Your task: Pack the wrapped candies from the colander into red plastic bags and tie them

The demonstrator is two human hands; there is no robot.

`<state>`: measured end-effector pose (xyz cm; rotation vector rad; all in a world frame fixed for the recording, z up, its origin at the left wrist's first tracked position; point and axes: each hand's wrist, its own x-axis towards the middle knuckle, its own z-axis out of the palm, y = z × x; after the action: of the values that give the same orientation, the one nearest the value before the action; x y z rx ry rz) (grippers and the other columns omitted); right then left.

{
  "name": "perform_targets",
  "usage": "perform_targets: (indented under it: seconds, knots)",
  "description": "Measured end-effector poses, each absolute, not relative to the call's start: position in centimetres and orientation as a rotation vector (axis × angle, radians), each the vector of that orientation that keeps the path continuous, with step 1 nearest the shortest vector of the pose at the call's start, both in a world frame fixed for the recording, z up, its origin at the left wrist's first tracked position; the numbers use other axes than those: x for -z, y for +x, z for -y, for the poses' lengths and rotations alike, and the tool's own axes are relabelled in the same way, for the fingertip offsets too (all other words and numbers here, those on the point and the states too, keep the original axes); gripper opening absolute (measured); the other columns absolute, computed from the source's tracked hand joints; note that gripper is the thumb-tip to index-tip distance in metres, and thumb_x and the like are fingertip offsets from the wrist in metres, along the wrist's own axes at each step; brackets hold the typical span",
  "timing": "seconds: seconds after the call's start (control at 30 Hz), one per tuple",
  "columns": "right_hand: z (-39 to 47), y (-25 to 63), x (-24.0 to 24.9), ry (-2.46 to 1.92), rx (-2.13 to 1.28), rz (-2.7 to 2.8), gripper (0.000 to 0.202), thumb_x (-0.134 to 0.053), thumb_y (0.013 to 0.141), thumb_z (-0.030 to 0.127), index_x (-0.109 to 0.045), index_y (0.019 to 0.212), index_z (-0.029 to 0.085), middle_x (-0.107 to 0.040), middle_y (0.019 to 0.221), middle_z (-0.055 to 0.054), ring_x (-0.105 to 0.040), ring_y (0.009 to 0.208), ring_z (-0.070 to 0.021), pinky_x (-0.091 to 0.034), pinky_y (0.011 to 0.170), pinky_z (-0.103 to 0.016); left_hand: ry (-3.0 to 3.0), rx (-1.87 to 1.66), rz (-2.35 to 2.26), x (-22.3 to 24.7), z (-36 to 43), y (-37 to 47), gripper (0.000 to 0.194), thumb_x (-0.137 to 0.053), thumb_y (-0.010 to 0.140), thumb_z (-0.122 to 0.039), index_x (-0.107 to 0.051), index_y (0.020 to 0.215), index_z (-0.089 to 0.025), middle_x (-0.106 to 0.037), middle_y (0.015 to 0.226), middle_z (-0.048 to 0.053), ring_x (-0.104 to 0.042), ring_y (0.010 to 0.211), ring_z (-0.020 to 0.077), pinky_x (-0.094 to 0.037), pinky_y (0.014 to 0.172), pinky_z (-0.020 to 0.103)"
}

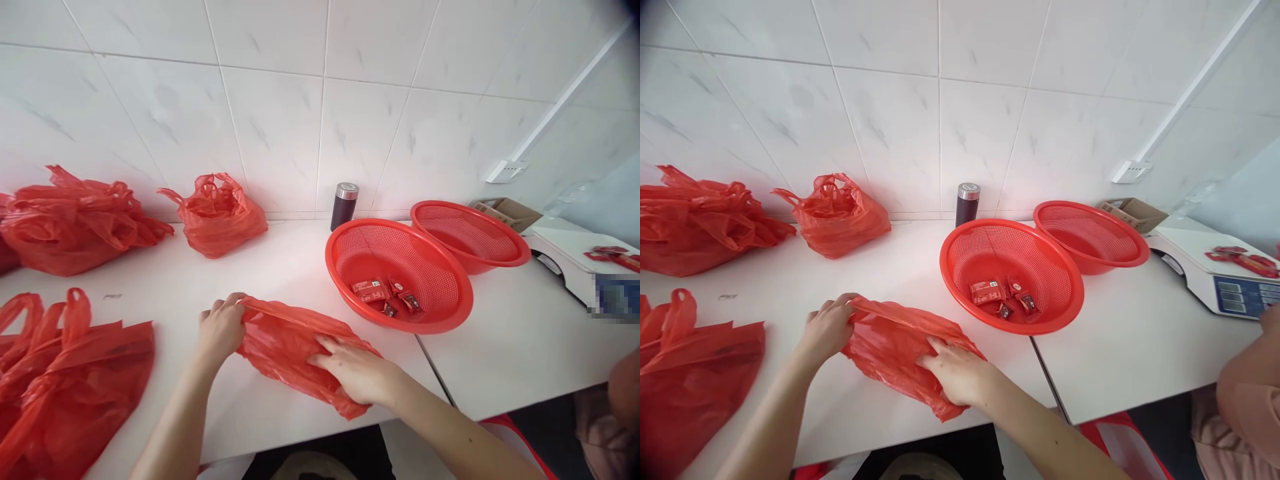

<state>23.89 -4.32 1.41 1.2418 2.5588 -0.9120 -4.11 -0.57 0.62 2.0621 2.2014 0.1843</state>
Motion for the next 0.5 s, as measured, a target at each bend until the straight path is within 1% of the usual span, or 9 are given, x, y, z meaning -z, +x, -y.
perform_targets:
  seconds: [0.07,0.13,0.17,0.23,0.3,0.37,0.43,0.47,0.5]
  knots:
    - [3.7,24.4,-1.7,1.312,0.947,-2.515,0.077,-0.057,0.069,0.003,-0.049,0.136,0.041,-0.031,0.155,-0.001,-0.043,0.134,-0.0262,-0.044,0.101,-0.039,2.053,-0.204,-1.963,-1.9,1.8,-5.4,0.049,-0.041,0.072,-0.004,-0.074,0.095,-0.03,-0.058,0.133,0.001,-0.061,0.106,0.0277,-0.051,0.087,0.041]
    - [3.2,24.6,-2.2,1.336,0.981,-2.488,0.073,-0.062,0.07,0.01,-0.051,0.134,0.042,-0.035,0.153,0.001,-0.045,0.133,-0.0264,-0.045,0.1,-0.038,1.989,-0.29,-1.679,-2.7,3.4,-6.3,0.05,-0.043,0.076,-0.009,-0.072,0.109,-0.035,-0.051,0.141,-0.002,-0.059,0.113,0.0246,-0.054,0.087,0.032]
    - [3.0,24.6,-2.5,1.333,0.989,-2.483,0.07,-0.066,0.07,0.014,-0.053,0.133,0.041,-0.038,0.152,0.001,-0.045,0.132,-0.0271,-0.045,0.101,-0.039,1.95,-0.339,-1.562,-3.1,4.1,-6.5,0.049,-0.047,0.079,-0.013,-0.069,0.115,-0.037,-0.046,0.146,-0.003,-0.056,0.12,0.0251,-0.054,0.09,0.03]
    - [2.9,24.5,-3.8,1.307,1.006,-2.488,0.064,-0.071,0.071,0.022,-0.056,0.131,0.039,-0.044,0.148,-0.001,-0.046,0.132,-0.0286,-0.044,0.102,-0.041,1.894,-0.425,-1.423,-3.6,5.2,-6.7,0.045,-0.056,0.081,-0.022,-0.066,0.12,-0.041,-0.04,0.151,-0.005,-0.048,0.13,0.028,-0.05,0.098,0.031]
    - [2.8,24.6,-5.9,1.188,1.123,-2.544,0.058,-0.071,0.074,0.028,-0.057,0.13,0.037,-0.051,0.143,-0.001,-0.048,0.13,-0.0266,-0.042,0.103,-0.04,1.843,-0.509,-1.33,-4.1,5.7,-6.5,0.042,-0.064,0.08,-0.028,-0.067,0.119,-0.042,-0.045,0.148,-0.005,-0.047,0.131,0.0304,-0.048,0.101,0.034]
    - [2.3,25.2,-8.7,0.941,1.432,-2.593,0.048,-0.066,0.082,0.03,-0.057,0.129,0.035,-0.057,0.136,0.001,-0.054,0.123,-0.0203,-0.043,0.101,-0.034,1.755,-0.574,-1.274,-4.2,5.8,-6.2,0.043,-0.067,0.079,-0.03,-0.066,0.12,-0.041,-0.053,0.142,-0.002,-0.05,0.129,0.0321,-0.048,0.101,0.039]
    - [0.8,26.2,-11.3,0.812,1.755,-2.607,0.039,-0.056,0.09,0.029,-0.056,0.129,0.031,-0.063,0.126,0.001,-0.061,0.112,-0.0148,-0.048,0.093,-0.028,1.675,-0.603,-1.268,-4.1,5.7,-6.2,0.047,-0.068,0.079,-0.03,-0.064,0.124,-0.041,-0.056,0.139,-0.001,-0.05,0.129,0.0327,-0.046,0.102,0.043]
    - [-0.2,26.9,-12.1,0.893,1.812,-2.635,0.037,-0.053,0.091,0.028,-0.056,0.128,0.029,-0.066,0.121,0.0,-0.063,0.107,-0.0137,-0.049,0.088,-0.026,1.648,-0.595,-1.265,-3.9,5.6,-6.2,0.05,-0.069,0.079,-0.03,-0.061,0.127,-0.041,-0.055,0.141,-0.001,-0.049,0.13,0.0326,-0.044,0.103,0.044]
    - [-1.4,27.6,-12.5,1.071,1.748,-2.683,0.036,-0.052,0.091,0.028,-0.056,0.127,0.028,-0.067,0.118,-0.001,-0.064,0.105,-0.0142,-0.05,0.086,-0.026,1.631,-0.579,-1.254,-3.6,5.6,-6.3,0.052,-0.069,0.079,-0.03,-0.059,0.129,-0.042,-0.053,0.143,-0.002,-0.048,0.131,0.0323,-0.042,0.105,0.045]
